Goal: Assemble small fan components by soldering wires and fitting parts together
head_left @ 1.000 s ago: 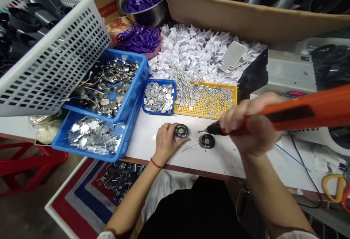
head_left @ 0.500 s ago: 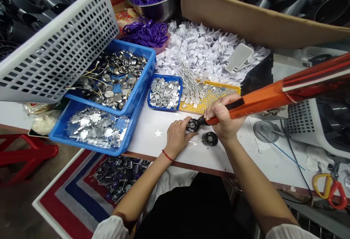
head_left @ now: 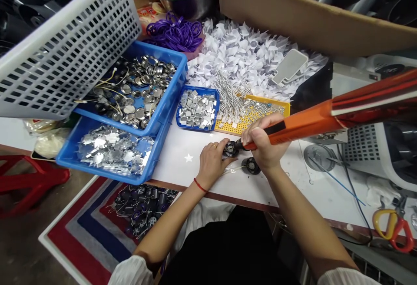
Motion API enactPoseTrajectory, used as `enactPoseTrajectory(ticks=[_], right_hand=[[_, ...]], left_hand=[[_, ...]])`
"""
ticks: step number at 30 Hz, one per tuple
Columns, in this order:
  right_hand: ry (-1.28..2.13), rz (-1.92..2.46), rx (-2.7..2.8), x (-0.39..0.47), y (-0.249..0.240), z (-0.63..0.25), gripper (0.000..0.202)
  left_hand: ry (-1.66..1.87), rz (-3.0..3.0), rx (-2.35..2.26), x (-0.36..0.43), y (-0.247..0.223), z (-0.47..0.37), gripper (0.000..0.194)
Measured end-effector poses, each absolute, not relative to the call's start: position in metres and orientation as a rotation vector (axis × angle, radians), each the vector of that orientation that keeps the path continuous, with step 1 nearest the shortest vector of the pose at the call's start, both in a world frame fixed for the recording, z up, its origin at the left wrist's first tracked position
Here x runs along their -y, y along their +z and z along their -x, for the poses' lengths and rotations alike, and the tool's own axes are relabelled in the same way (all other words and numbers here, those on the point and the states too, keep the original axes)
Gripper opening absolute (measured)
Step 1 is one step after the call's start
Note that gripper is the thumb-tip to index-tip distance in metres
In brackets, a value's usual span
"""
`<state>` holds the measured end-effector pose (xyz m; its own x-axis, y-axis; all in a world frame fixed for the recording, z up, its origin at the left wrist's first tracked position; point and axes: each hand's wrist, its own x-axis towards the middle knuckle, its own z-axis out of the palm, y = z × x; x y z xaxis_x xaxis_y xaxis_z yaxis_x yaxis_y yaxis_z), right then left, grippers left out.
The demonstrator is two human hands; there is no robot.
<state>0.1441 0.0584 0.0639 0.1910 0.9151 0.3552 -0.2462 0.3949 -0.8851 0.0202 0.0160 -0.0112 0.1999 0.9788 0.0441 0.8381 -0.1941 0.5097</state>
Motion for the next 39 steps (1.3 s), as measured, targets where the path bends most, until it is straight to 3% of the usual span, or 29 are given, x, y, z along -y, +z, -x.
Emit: enactPoseTrajectory(ticks=[8, 13, 14, 18, 27, 30, 33, 35, 39], right_hand=[[0.908, 0.856, 1.087, -0.056, 0.064, -0.146, 0.032], [0.93, 0.793, 1.079, -0.054, 0.081, -0.149, 0.028], [0.935, 0.771, 1.072, -0.054, 0.086, -0.149, 0.028], [0.949, 0.724, 1.071, -0.052, 0.102, -0.149, 0.031], [1.045, 0.661, 1.094, -0.04, 0.121, -0.155, 0.031], [0.999, 0.684, 1.112, -0.04, 0.12, -0.152, 0.032], [0.918, 0.702, 1.12, -0.045, 0.109, -0.149, 0.031], [0.896, 0.729, 1.105, -0.049, 0.1, -0.148, 0.028], [0.938, 0.794, 1.109, -0.052, 0.083, -0.147, 0.027]], left_hand=[[0.53, -2.079, -1.693, -0.016, -0.014, -0.021, 0.052], [0.664, -2.119, -1.717, -0.01, -0.001, -0.015, 0.071], [0.712, -2.137, -1.744, -0.008, 0.003, -0.014, 0.067], [0.921, -2.18, -1.779, -0.004, 0.013, -0.013, 0.021], [1.333, -1.936, -1.601, 0.007, 0.008, -0.019, 0.022], [1.208, -1.877, -1.684, 0.007, 0.003, -0.019, 0.025], [0.949, -1.903, -1.762, -0.001, -0.003, -0.017, 0.074], [0.754, -1.971, -1.778, -0.006, -0.007, -0.016, 0.089], [0.482, -2.094, -1.777, -0.012, -0.011, -0.021, 0.062]])
